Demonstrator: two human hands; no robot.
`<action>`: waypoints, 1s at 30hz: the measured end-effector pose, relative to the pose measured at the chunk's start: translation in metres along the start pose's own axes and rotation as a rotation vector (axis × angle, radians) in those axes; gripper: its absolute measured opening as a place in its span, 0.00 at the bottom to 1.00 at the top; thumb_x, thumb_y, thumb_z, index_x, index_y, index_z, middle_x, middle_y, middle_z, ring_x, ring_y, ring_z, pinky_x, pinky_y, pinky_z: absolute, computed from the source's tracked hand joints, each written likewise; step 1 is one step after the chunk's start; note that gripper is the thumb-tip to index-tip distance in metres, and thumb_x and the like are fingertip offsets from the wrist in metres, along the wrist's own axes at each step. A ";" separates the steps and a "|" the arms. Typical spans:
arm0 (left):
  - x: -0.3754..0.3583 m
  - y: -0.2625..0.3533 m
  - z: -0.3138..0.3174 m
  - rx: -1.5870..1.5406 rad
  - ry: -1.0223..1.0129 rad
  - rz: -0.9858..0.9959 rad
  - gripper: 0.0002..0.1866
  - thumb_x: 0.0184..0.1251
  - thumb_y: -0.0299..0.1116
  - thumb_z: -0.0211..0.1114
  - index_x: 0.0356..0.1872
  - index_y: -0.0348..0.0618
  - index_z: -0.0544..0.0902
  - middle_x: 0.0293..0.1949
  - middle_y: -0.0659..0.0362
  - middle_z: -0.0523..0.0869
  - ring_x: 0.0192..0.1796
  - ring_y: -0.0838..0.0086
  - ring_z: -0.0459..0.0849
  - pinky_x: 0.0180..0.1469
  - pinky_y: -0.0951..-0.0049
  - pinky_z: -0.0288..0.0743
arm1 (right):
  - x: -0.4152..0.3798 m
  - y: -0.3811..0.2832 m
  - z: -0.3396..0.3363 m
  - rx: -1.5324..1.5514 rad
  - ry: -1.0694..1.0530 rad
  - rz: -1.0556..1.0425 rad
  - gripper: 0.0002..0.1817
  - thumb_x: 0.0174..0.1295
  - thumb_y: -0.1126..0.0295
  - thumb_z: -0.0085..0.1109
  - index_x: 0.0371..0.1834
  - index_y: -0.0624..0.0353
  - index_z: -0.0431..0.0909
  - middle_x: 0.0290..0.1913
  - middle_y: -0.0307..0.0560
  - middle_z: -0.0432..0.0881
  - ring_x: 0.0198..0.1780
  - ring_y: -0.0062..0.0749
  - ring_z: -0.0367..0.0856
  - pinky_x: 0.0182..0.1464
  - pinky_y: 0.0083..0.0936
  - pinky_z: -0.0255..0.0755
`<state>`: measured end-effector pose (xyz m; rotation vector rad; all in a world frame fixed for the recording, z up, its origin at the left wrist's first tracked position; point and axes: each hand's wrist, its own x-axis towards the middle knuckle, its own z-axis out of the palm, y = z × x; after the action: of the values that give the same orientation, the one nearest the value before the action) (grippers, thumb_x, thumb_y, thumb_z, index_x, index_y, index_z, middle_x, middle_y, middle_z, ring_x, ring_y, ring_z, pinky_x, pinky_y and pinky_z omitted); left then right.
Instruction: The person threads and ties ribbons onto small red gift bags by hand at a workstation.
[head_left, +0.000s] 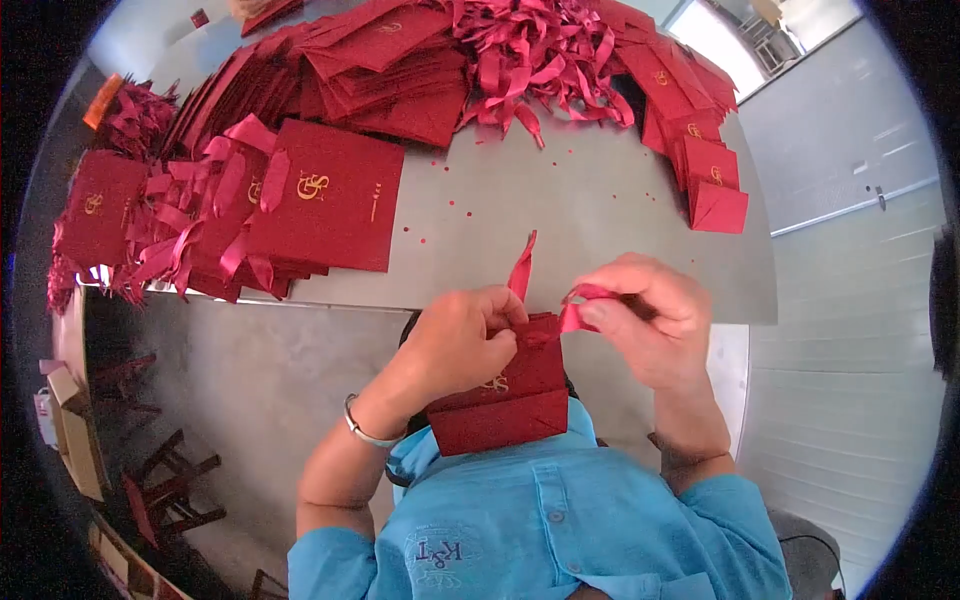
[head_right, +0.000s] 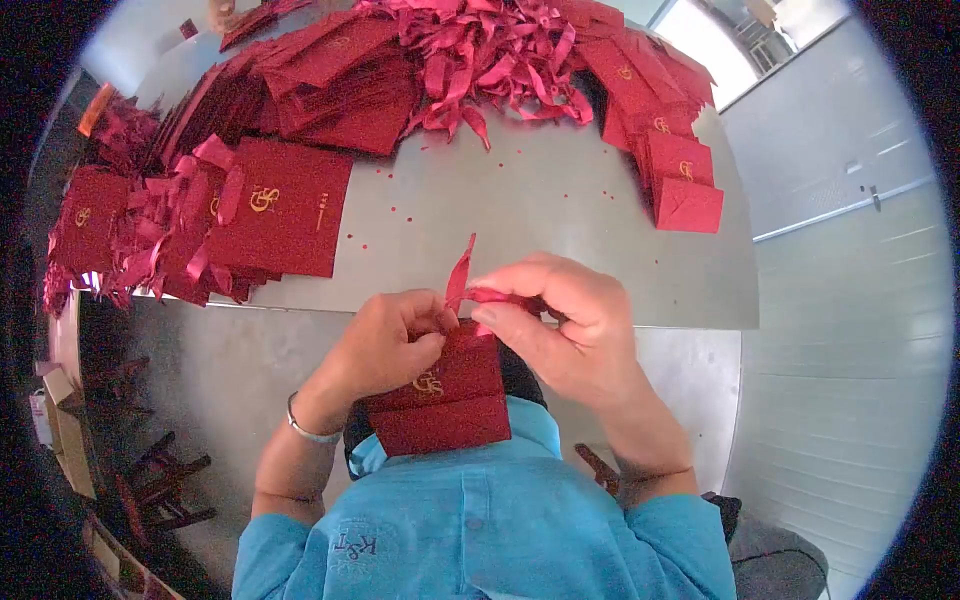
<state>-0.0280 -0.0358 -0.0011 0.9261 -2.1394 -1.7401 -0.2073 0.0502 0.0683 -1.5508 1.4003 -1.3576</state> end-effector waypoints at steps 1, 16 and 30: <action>-0.001 -0.004 0.000 -0.003 0.000 -0.004 0.08 0.52 0.22 0.58 0.35 0.34 0.78 0.23 0.61 0.82 0.28 0.85 0.77 0.30 0.78 0.72 | -0.002 0.004 0.000 0.001 -0.003 0.004 0.06 0.59 0.77 0.64 0.36 0.68 0.79 0.34 0.47 0.81 0.31 0.24 0.78 0.33 0.20 0.74; -0.008 -0.006 -0.015 -0.082 -0.039 0.086 0.12 0.54 0.16 0.58 0.41 0.34 0.75 0.32 0.58 0.84 0.36 0.80 0.82 0.38 0.77 0.75 | -0.014 0.047 0.025 -0.214 -0.161 0.166 0.08 0.48 0.83 0.66 0.32 0.63 0.79 0.34 0.43 0.83 0.34 0.20 0.80 0.36 0.18 0.75; -0.034 -0.003 -0.068 0.084 -0.229 -0.004 0.12 0.51 0.22 0.68 0.39 0.38 0.82 0.31 0.59 0.88 0.32 0.83 0.83 0.33 0.81 0.76 | -0.012 0.040 0.029 -0.164 -0.194 0.162 0.06 0.49 0.85 0.64 0.28 0.65 0.77 0.32 0.44 0.82 0.31 0.21 0.81 0.31 0.16 0.74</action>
<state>0.0364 -0.0692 0.0213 0.7848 -2.3698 -1.8500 -0.1905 0.0475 0.0203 -1.5882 1.5088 -0.9908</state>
